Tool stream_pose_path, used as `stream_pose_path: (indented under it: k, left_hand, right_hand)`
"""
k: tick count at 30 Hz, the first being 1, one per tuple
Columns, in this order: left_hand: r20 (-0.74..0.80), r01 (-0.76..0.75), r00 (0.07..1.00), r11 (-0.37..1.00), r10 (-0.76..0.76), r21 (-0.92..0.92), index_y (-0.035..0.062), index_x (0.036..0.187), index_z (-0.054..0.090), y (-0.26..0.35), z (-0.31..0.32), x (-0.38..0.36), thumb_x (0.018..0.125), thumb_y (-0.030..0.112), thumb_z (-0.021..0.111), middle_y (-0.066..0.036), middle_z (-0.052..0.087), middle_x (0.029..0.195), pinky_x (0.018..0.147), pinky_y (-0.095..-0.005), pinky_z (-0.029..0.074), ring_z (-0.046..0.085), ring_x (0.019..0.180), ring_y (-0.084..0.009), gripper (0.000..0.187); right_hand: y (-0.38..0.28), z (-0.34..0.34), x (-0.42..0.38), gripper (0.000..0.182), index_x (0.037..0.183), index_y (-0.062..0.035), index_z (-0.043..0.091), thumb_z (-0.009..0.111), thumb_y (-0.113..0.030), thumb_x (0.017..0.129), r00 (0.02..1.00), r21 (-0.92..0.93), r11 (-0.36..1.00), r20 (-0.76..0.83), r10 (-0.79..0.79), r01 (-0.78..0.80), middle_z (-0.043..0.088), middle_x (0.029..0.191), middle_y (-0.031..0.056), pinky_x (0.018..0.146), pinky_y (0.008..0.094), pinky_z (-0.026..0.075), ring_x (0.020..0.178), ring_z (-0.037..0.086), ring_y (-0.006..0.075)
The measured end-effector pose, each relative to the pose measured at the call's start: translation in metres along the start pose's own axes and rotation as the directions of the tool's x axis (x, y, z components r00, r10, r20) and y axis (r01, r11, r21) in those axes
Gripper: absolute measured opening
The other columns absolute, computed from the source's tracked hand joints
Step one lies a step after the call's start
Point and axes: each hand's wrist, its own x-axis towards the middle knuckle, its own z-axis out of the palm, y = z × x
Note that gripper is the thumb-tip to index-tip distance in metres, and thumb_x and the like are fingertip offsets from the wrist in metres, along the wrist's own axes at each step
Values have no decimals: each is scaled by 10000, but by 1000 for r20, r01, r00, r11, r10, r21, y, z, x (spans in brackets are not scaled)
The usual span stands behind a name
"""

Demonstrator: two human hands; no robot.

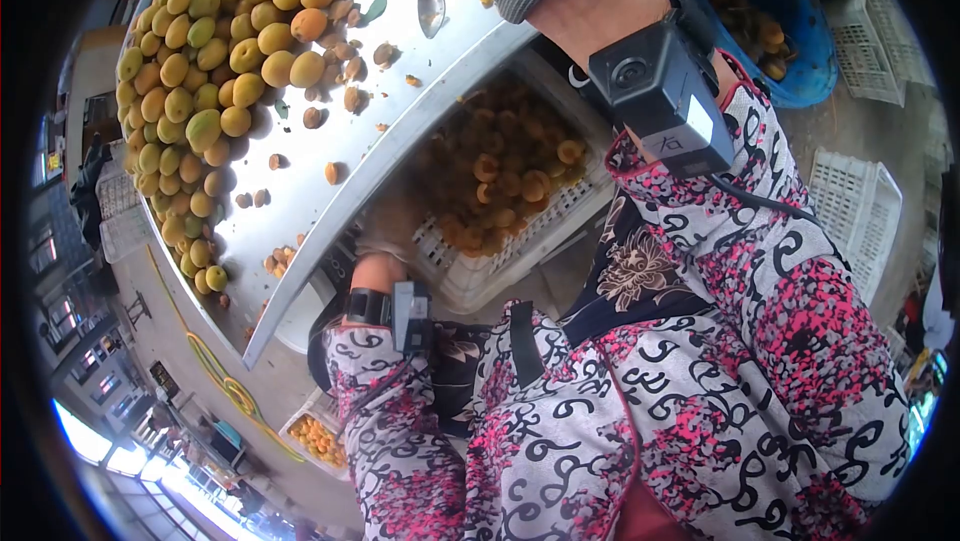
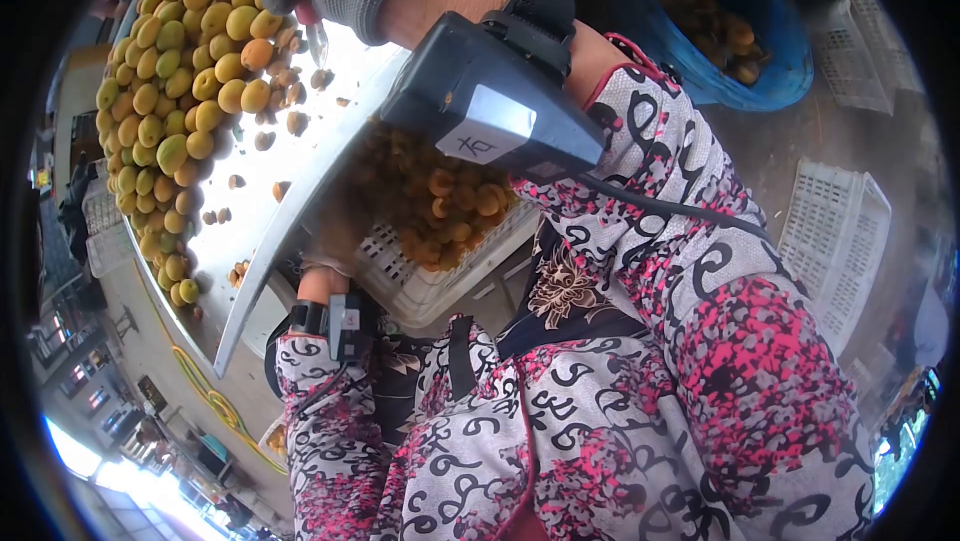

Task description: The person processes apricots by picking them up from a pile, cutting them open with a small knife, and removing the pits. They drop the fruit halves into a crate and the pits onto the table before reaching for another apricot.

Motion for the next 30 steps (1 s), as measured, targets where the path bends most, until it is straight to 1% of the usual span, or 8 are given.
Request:
stream_pose_path:
  k: [6, 8, 12, 14, 20, 26, 28, 30]
  left_hand:
    - [-76, -327, 937, 933, 341, 147, 39, 1073, 611, -9, 67, 11, 842, 141, 514, -188, 618, 1039, 832, -416, 488, 590, 991, -341, 270]
    - [329, -126, 939, 990, 100, 56, 58, 995, 640, 17, 83, 5, 819, 175, 521, -166, 628, 1015, 807, -422, 493, 609, 942, -335, 242]
    - [252, -83, 965, 995, 65, 59, 75, 935, 684, 30, 121, -15, 849, 209, 522, -156, 650, 975, 773, -394, 496, 626, 894, -296, 227]
    - [327, 307, 882, 940, -339, 146, 88, 962, 680, 58, 108, -7, 852, 313, 544, -149, 653, 983, 782, -375, 500, 631, 906, -287, 285]
    - [249, 263, 871, 830, -423, 491, 63, 1002, 677, 122, 67, 12, 849, 320, 545, -139, 661, 1007, 836, -456, 473, 637, 936, -283, 327]
    - [521, 91, 800, 918, -299, 387, 65, 998, 682, 77, 120, 6, 833, 214, 532, -171, 662, 975, 800, -467, 475, 641, 938, -292, 268]
    - [361, 180, 878, 916, -314, 358, 65, 980, 684, 74, 127, 0, 830, 199, 528, -165, 668, 950, 794, -457, 479, 642, 932, -294, 255]
    - [184, 254, 929, 914, -322, 318, 65, 963, 686, 73, 133, -2, 827, 185, 524, -160, 674, 926, 788, -446, 483, 643, 926, -296, 243]
  right_hand:
    - [5, 1, 3, 337, 637, -166, 472, 534, -264, 953, 986, 106, 983, -61, 157, -150, 420, 470, -63, 328, 166, 280, 353, 330, 49]
    - [9, 1, 7, 331, 638, -164, 483, 538, -255, 952, 980, 148, 973, -64, 186, -175, 412, 460, -66, 324, 168, 283, 346, 326, 49]
    - [14, 2, 10, 321, 644, -160, 499, 544, -241, 951, 975, 166, 966, -74, 211, -196, 408, 454, -69, 320, 169, 286, 340, 322, 49]
    - [16, 3, 11, 316, 648, -158, 503, 545, -236, 951, 976, 137, 971, -77, 206, -194, 412, 458, -69, 321, 169, 286, 342, 324, 49]
    - [20, 4, 12, 300, 659, -152, 516, 549, -222, 948, 975, 44, 979, -92, 203, -199, 422, 469, -70, 322, 168, 289, 345, 327, 48]
    - [34, -3, 15, 224, 742, -122, 564, 542, -200, 951, 974, 60, 976, -75, 214, -209, 449, 501, -63, 337, 173, 309, 363, 351, 63]
    - [38, -8, 14, 180, 818, -96, 604, 532, -189, 956, 974, 134, 967, -43, 223, -215, 468, 526, -56, 351, 179, 327, 380, 373, 78]
    - [37, -12, 9, 164, 1098, -76, 561, 517, -154, 961, 976, -792, 584, 70, -204, 179, 514, 591, -23, 452, 190, 408, 507, 495, 129]
